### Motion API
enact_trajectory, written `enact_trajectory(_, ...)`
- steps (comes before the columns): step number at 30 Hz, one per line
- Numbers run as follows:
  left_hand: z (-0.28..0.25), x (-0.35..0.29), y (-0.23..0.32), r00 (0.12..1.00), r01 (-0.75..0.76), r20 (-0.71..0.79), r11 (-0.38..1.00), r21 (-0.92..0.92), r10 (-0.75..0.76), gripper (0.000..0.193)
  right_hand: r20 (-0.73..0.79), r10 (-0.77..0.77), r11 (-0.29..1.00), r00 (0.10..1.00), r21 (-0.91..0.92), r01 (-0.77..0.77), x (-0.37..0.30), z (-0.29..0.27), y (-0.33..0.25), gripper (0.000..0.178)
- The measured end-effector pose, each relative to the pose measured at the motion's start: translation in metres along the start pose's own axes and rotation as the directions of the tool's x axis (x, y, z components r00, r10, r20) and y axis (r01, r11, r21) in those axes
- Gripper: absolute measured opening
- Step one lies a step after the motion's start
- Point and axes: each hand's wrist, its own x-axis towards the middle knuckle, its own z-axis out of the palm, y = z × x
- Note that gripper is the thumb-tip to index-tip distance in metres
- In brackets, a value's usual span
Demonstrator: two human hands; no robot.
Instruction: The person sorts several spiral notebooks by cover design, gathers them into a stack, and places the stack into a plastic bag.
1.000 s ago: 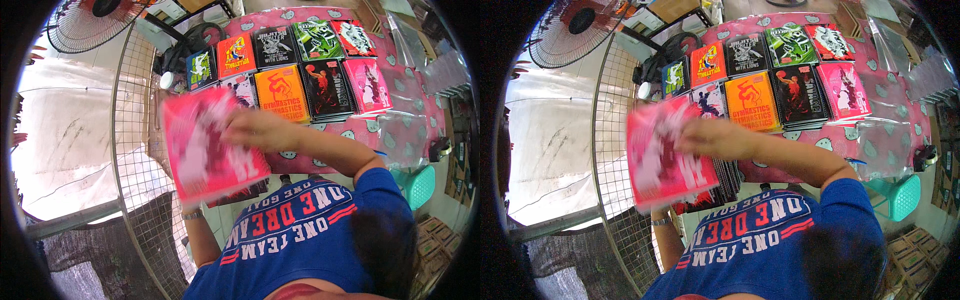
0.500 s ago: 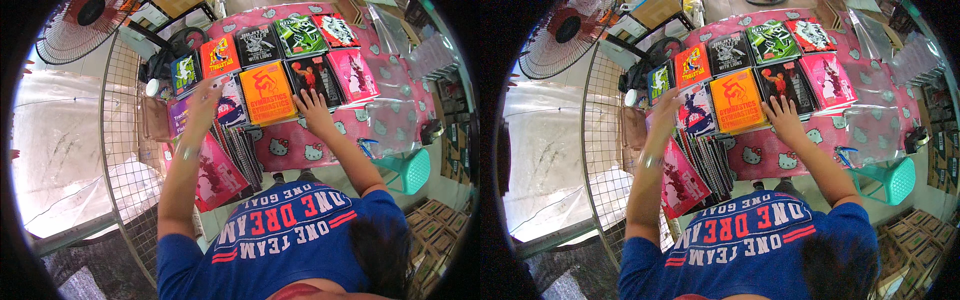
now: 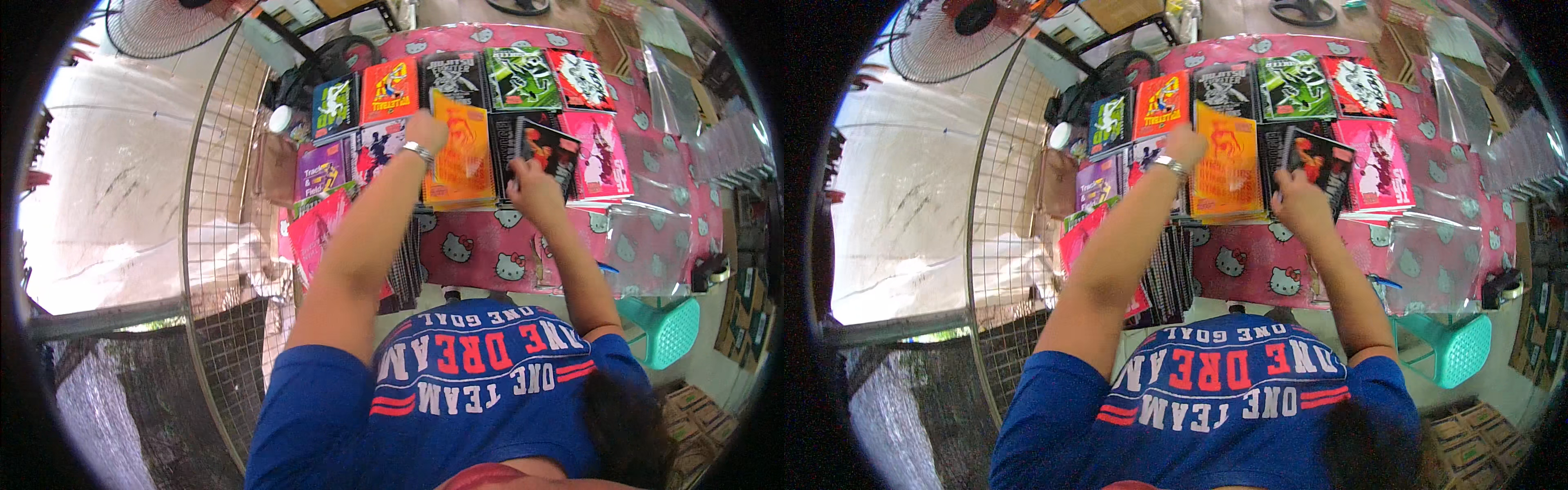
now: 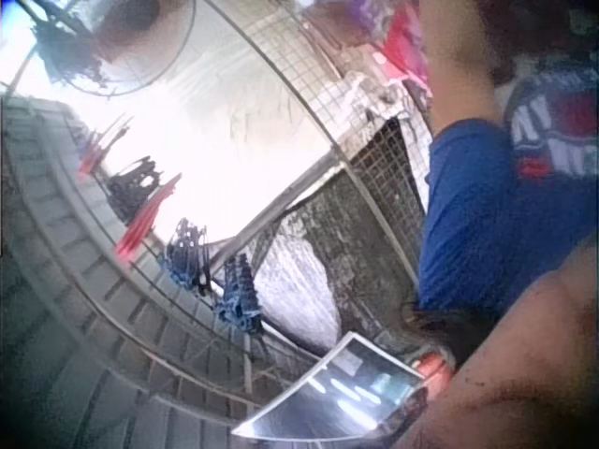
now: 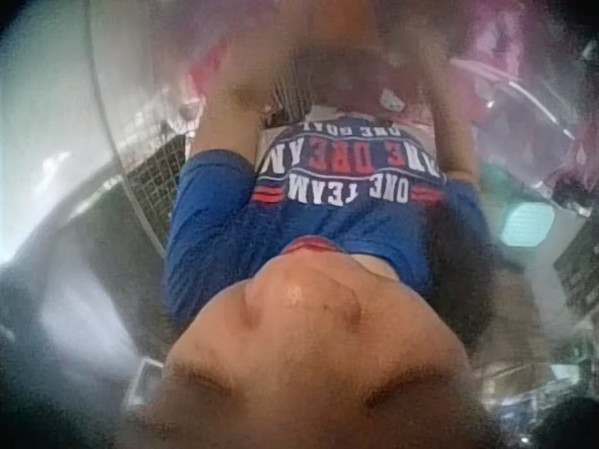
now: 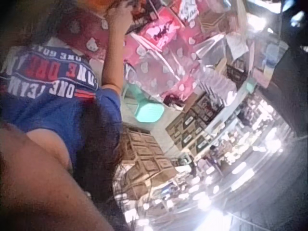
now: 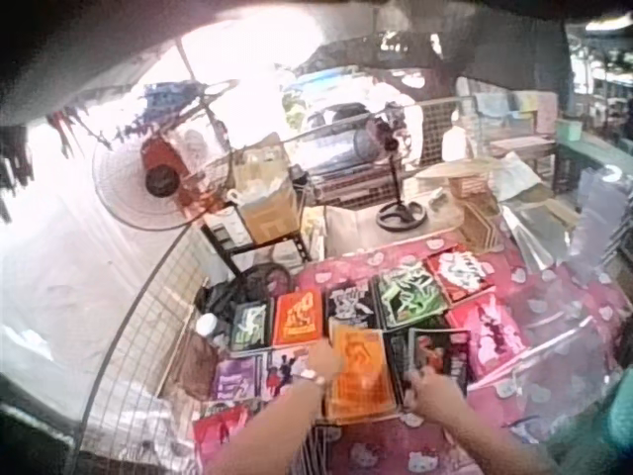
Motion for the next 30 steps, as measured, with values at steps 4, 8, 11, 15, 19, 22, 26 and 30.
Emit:
enact_trajectory(4, -0.125, -0.091, -0.012, 0.873, -0.469, -0.330, 0.803, -0.367, 0.359, 0.039, -0.255, -0.035, 0.995, 0.966, 0.078, 0.056, 0.036, -0.051, -0.006, 0.025)
enact_trajectory(8, -0.200, -0.219, -0.071, 0.990, -0.144, -0.136, 0.304, -0.942, 0.047, 0.051, -0.555, -0.311, 0.663, 0.772, 0.456, 0.594, 0.039, -0.091, -0.114, 0.038)
enact_trajectory(11, -0.164, -0.245, -0.169, 0.983, -0.140, -0.178, 0.452, -0.881, -0.042, 0.058, -0.488, -0.710, 0.297, 0.507, 0.446, 0.844, 0.054, -0.058, -0.159, 0.047)
enact_trajectory(15, -0.104, -0.256, -0.203, 0.994, -0.060, -0.066, 0.066, -0.996, -0.090, 0.065, -0.261, -0.957, 0.045, 0.123, 0.286, 0.957, 0.070, 0.020, -0.184, 0.049)
enact_trajectory(19, -0.096, -0.250, -0.204, 0.997, -0.041, -0.071, 0.568, -0.822, -0.032, 0.077, -0.146, -0.911, 0.267, 0.386, 0.505, 0.821, 0.101, 0.044, -0.169, 0.053)
enact_trajectory(22, -0.105, -0.241, -0.190, 0.998, -0.002, -0.032, 0.465, -0.885, -0.058, 0.080, -0.031, -0.772, 0.613, 0.634, 0.224, 0.758, 0.097, 0.088, -0.134, 0.050)
enact_trajectory(26, -0.097, -0.221, -0.223, 0.996, -0.007, -0.045, 0.417, -0.909, -0.081, 0.068, 0.107, -0.769, 0.602, 0.631, -0.211, 0.770, 0.083, 0.139, -0.101, 0.036)
enact_trajectory(30, -0.127, -0.140, -0.264, 0.959, -0.104, -0.155, 0.217, -0.971, -0.237, 0.048, 0.396, -0.670, 0.735, 0.629, 0.228, 0.639, 0.122, 0.097, -0.103, 0.026)
